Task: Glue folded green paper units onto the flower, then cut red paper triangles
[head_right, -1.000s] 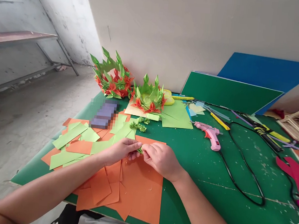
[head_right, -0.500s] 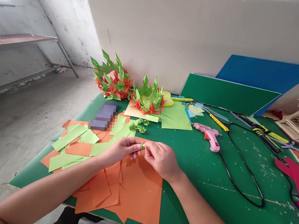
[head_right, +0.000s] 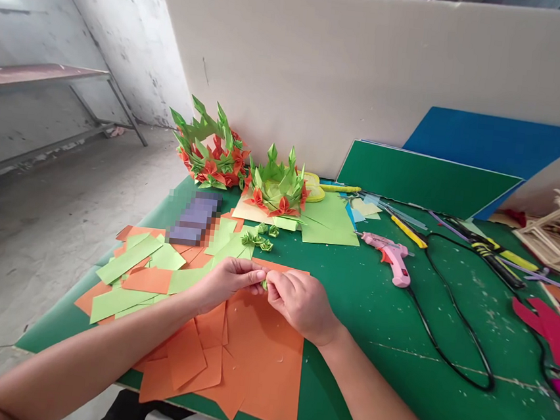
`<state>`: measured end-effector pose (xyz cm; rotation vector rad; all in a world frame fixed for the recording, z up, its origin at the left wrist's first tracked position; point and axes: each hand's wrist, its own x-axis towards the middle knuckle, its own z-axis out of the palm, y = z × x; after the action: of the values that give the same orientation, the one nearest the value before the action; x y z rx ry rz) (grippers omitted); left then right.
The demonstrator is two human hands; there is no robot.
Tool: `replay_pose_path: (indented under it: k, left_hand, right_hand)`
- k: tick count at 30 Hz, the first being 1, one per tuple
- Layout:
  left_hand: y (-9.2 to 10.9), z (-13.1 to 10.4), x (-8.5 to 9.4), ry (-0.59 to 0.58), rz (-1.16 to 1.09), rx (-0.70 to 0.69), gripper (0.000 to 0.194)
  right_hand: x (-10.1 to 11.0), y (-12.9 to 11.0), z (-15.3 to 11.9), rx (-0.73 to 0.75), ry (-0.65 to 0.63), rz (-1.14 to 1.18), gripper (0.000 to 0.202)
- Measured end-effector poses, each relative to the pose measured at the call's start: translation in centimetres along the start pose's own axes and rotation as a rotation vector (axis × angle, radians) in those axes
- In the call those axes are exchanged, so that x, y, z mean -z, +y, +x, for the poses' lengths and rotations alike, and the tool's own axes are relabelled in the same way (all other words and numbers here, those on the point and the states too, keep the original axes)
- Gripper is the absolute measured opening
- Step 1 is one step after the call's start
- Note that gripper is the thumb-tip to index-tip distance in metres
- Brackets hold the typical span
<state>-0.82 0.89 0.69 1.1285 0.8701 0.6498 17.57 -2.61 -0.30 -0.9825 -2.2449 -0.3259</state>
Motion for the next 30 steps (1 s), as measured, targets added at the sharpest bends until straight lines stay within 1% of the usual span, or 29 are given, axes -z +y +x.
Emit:
replay_pose_path:
  k: [3,6,9,11,13,14,17,19,22,24,26,28,30]
  left_hand:
    - [-0.1,0.0,0.1,-0.005,0.094,0.013,0.043]
    - [-0.2,0.0,0.2,0.000,0.150,-0.008,0.043]
    - [0.0,-0.1,0.1,-0.035,0.145,-0.022,0.043]
    - [0.2,-0.1,-0.1,-0.066,0.096,-0.036,0.042]
    - [0.4,-0.1,-0.3,-0.071,0.023,-0.045,0.041]
    - [0.4,-0.1,-0.3,-0.060,-0.014,-0.044,0.043]
    - [0.3,-0.1,-0.3,-0.002,-0.095,-0.035,0.046]
    - [0.2,0.0,-0.1,0.023,-0.122,-0.038,0.045]
    - [-0.1,0.1,0.0,0.022,-0.131,-0.053,0.043]
    - [0.0,0.1,0.0,0.025,-0.107,-0.081,0.043]
    - [0.2,-0.1,-0.1,0.046,-0.051,-0.117,0.042]
    - [0.6,-0.3,-0.1,0.089,0.066,-0.136,0.037]
    - [1.1,-0.6,0.0,0.158,0.213,-0.145,0.031]
  right_hand:
    - [0.1,-0.1,0.1,0.018,-0.025,-0.010,0.011]
    - [0.3,-0.2,0.4,-0.029,-0.071,0.020,0.015]
    - [0.5,0.0,0.5,-0.072,-0.088,0.078,0.016]
    - [0.5,0.2,0.4,-0.136,-0.064,0.179,0.013]
    - [0.4,0.4,0.2,-0.247,-0.030,0.314,0.006]
    - [0.3,0.4,0.1,-0.308,-0.014,0.383,0.006]
    - [-0.1,0.6,-0.2,-0.442,0.000,0.546,0.027]
    - [-0.3,0.6,-0.2,-0.489,-0.015,0.586,0.031]
    - [-0.5,0.6,0.1,-0.522,-0.055,0.583,0.022]
    - [-0.7,0.7,0.2,-0.548,-0.061,0.602,0.016]
    - [-0.9,0.8,0.1,-0.606,-0.039,0.638,0.015]
    - [-1.3,1.2,0.0,-0.697,-0.010,0.668,0.019]
    - [-1.6,1.5,-0.2,-0.785,0.007,0.701,0.022]
